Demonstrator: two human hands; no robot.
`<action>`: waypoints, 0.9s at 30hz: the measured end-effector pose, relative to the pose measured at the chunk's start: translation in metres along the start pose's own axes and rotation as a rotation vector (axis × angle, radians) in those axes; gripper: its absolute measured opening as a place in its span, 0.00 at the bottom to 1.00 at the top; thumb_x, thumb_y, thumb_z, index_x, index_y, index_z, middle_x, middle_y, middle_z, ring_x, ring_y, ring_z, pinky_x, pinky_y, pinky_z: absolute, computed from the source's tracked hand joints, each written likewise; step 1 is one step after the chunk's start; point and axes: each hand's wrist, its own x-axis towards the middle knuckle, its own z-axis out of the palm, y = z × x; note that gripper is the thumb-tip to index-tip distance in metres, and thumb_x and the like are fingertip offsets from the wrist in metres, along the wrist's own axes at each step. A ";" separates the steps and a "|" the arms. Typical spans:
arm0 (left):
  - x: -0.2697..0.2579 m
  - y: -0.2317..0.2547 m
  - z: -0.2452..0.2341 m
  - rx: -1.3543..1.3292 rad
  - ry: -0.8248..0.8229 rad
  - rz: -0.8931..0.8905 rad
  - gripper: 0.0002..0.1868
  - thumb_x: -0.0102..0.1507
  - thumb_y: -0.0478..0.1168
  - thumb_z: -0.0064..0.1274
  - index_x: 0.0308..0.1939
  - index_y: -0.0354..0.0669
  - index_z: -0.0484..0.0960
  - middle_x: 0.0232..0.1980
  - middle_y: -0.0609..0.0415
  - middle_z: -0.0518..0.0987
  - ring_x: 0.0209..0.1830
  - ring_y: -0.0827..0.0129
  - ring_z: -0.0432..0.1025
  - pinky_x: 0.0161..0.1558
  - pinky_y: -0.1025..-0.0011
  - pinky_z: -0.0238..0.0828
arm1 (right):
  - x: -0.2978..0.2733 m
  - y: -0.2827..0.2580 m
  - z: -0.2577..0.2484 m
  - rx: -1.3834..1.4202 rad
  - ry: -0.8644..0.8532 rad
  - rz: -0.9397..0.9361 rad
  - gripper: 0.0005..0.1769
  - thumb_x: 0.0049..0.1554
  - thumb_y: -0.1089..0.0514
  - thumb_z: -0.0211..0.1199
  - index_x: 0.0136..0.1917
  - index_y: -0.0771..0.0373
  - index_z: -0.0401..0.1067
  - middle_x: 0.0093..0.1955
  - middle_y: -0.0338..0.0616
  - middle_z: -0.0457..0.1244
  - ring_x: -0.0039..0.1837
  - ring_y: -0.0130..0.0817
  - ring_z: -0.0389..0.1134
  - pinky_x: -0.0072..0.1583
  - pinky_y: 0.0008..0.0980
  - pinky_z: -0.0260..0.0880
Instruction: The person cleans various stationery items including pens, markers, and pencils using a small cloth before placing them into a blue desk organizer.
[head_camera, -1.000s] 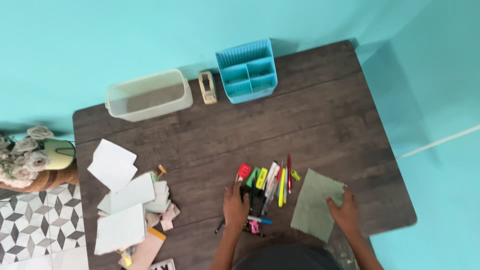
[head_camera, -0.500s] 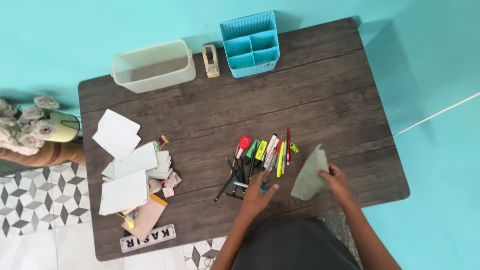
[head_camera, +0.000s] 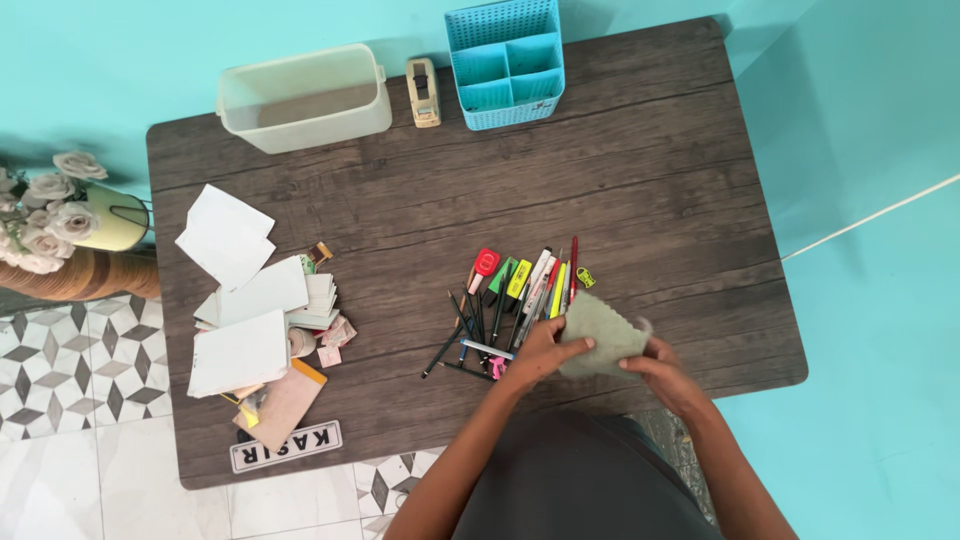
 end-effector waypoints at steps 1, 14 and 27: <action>-0.002 0.001 0.001 0.043 0.029 0.034 0.25 0.59 0.42 0.64 0.57 0.34 0.81 0.50 0.49 0.85 0.48 0.67 0.78 0.53 0.68 0.74 | 0.001 0.002 -0.003 -0.007 -0.004 -0.051 0.23 0.45 0.61 0.71 0.54 0.62 0.73 0.52 0.45 0.68 0.58 0.37 0.67 0.65 0.39 0.63; -0.037 -0.032 0.002 0.717 -0.024 0.188 0.23 0.54 0.45 0.65 0.50 0.40 0.83 0.45 0.43 0.82 0.46 0.48 0.76 0.46 0.56 0.72 | -0.012 0.027 -0.039 -0.430 0.051 0.003 0.04 0.49 0.64 0.67 0.41 0.61 0.75 0.42 0.40 0.69 0.48 0.30 0.67 0.53 0.33 0.65; -0.013 -0.099 0.001 0.692 0.217 -0.054 0.12 0.63 0.48 0.57 0.43 0.45 0.81 0.39 0.49 0.85 0.42 0.52 0.80 0.44 0.55 0.76 | 0.018 0.078 -0.043 -0.450 0.328 0.063 0.21 0.55 0.54 0.67 0.61 0.63 0.77 0.46 0.44 0.69 0.47 0.36 0.66 0.49 0.36 0.65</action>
